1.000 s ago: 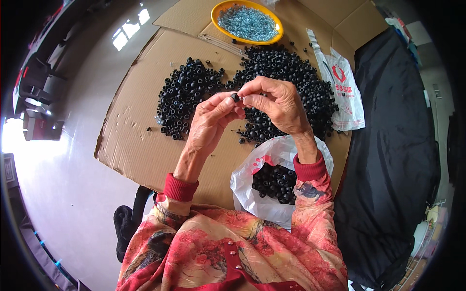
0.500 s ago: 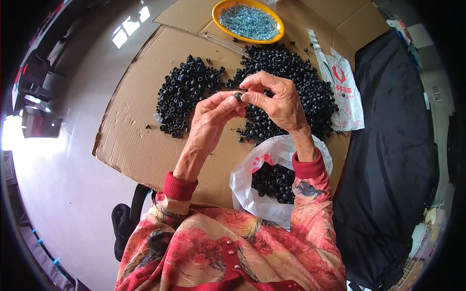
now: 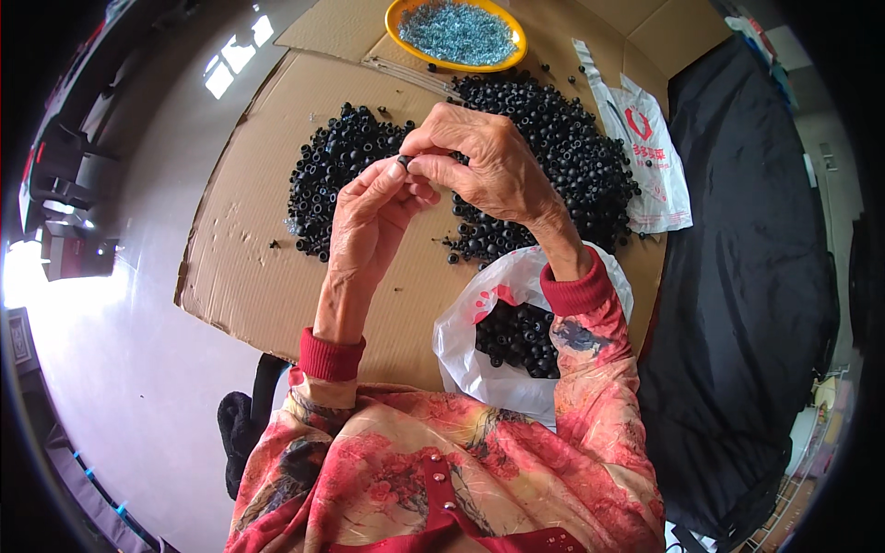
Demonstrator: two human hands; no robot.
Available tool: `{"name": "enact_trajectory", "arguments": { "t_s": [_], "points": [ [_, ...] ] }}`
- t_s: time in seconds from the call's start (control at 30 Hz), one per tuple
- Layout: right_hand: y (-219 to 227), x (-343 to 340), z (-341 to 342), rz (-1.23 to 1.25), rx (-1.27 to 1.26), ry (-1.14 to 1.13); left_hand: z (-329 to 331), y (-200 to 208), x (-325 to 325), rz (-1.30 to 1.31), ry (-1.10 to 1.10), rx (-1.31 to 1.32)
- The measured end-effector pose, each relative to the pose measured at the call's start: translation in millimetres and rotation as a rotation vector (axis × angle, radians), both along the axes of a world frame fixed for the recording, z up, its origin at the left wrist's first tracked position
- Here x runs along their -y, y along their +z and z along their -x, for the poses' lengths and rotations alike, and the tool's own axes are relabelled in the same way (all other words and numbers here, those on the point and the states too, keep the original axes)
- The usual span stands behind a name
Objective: Sort and inspect small black circular plastic or rubber components on a cardboard surface.
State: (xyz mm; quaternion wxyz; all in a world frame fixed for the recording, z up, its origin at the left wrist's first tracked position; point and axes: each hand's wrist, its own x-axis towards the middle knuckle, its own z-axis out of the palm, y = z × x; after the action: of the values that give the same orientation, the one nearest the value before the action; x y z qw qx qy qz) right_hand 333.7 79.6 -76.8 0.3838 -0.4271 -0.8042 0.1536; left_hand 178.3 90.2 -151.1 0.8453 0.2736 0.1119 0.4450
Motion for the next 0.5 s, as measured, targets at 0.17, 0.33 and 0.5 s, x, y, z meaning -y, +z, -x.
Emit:
{"name": "enact_trajectory", "arguments": {
  "t_s": [0.17,0.33,0.5],
  "points": [
    [-8.0,-4.8,4.5,0.015,-0.037,-0.007,-1.7,-8.0,1.2,0.086,0.073,0.042],
    [-11.6,-7.0,3.8,0.007,0.006,0.009,-3.0,-10.3,-0.3,0.127,0.076,0.004],
    [-4.0,-5.8,-6.9,0.097,-0.092,-0.128,3.2,-13.3,-2.3,0.217,0.019,0.103]
  ]
}}
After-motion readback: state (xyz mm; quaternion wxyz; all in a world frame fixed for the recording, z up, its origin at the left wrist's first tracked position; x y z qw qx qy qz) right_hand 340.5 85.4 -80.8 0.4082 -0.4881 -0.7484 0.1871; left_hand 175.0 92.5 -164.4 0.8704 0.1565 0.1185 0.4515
